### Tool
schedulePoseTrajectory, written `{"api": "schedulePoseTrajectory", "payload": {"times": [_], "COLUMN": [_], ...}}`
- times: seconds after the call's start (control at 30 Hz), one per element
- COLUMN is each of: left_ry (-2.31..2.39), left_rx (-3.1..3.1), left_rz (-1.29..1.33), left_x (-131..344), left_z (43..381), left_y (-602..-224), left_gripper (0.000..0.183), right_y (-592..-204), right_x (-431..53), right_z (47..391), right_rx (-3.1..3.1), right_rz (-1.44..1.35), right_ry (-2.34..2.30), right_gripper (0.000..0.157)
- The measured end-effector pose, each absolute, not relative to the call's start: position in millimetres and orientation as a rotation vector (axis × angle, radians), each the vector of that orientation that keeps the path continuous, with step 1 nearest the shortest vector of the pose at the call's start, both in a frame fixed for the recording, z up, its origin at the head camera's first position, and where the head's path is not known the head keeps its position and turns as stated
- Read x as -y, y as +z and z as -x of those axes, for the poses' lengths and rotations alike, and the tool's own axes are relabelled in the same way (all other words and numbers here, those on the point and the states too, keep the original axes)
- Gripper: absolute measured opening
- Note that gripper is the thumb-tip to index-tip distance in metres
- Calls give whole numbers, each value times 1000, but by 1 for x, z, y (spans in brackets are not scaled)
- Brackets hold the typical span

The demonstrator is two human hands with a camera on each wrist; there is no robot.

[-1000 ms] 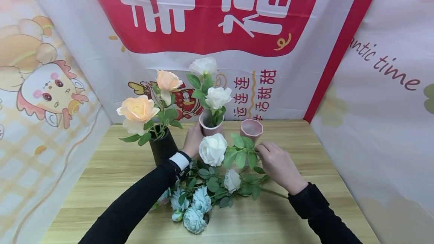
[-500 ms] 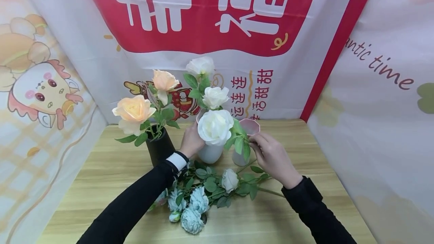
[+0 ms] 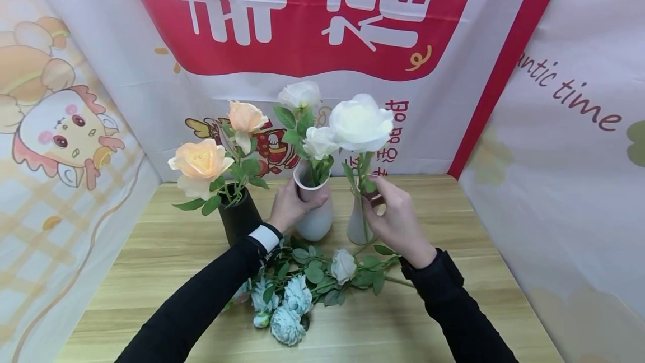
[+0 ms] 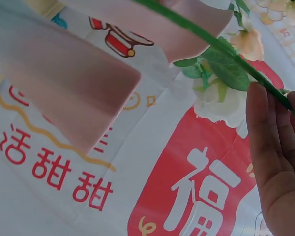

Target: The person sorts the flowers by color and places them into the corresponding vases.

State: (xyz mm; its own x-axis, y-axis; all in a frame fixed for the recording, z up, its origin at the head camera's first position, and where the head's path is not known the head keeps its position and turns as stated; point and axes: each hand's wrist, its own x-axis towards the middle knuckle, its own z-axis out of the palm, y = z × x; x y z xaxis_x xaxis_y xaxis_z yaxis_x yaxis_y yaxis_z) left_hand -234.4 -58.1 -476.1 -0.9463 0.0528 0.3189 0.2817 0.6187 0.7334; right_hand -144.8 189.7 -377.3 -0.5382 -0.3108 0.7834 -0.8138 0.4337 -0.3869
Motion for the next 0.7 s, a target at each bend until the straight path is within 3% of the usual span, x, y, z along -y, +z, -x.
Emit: {"api": "schedulePoseTrajectory", "payload": {"times": [0.4,0.7], "left_ry": [-1217,-1214], "left_rx": [2595,2568], "left_rz": [261,289], "left_x": [57,58], "left_z": [233,234], "left_y": [-473,-476], "left_gripper": [97,97], "right_y": [-368,-360], "right_x": [-180,-174], "right_z": [144,138], "right_rx": [2008,1886], "right_rz": [-807,-765], "right_ry": [1208,1519], "right_gripper": [15,26]}}
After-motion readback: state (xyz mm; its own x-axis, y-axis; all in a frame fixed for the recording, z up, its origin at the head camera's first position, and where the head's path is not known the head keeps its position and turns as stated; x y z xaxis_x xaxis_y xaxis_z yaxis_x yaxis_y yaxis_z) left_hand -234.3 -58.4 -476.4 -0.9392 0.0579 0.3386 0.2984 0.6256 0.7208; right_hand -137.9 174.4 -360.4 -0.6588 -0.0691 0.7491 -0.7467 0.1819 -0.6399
